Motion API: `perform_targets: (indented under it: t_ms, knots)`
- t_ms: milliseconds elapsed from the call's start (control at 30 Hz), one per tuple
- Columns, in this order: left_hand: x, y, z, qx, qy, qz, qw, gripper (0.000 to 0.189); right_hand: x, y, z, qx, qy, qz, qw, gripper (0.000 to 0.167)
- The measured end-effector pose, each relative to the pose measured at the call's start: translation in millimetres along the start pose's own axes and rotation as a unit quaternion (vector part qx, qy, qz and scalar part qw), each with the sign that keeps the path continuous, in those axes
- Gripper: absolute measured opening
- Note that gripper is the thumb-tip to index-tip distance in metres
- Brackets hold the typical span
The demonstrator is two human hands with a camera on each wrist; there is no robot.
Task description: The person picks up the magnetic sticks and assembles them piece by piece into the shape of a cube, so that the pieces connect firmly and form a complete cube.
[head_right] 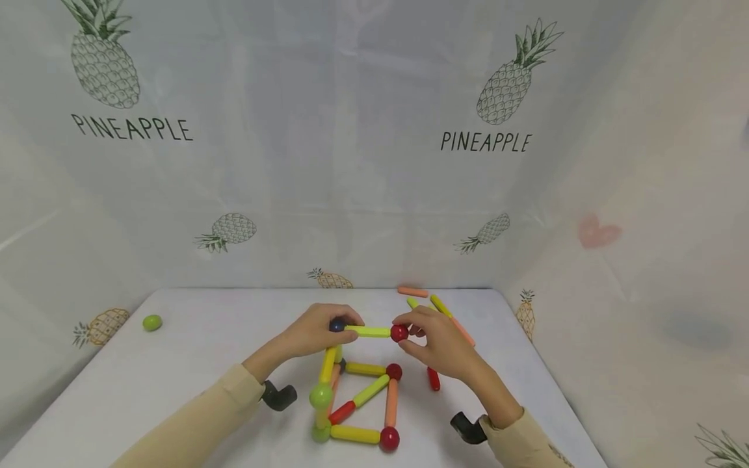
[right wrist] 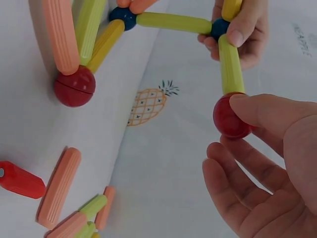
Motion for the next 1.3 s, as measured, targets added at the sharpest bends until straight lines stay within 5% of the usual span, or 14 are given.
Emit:
perform_targets:
  t_ms: [600,1033,1300]
  knots:
    - [1.9,6.3,-6.3,-0.006,0.012,0.022,0.9997,0.017,3,-4.6,-14,-0.078,0.063,-0.022,0.9948,0.037]
    - [11.3,3.4,8.7,-0.002,0.021,0.006,0.9998,0.018,-4,7.9,-8,-0.043,0.091,-0.028,0.9945,0.041]
    - [13.1,19.4,-5.0,-0.053,0.046,0.046,0.9965,0.021,0,5.0,-6,-0.052,0.086,-0.042,0.9941,0.038]
Point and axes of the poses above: each hand's wrist, its own y-axis towards the middle knuckle, its own x-axis out of the back of the hand, z = x × y, the point moved 8 cm from there along y, towards the middle knuckle, and after that the axes turned 15 degrees about -x, right-handed, at the moved point
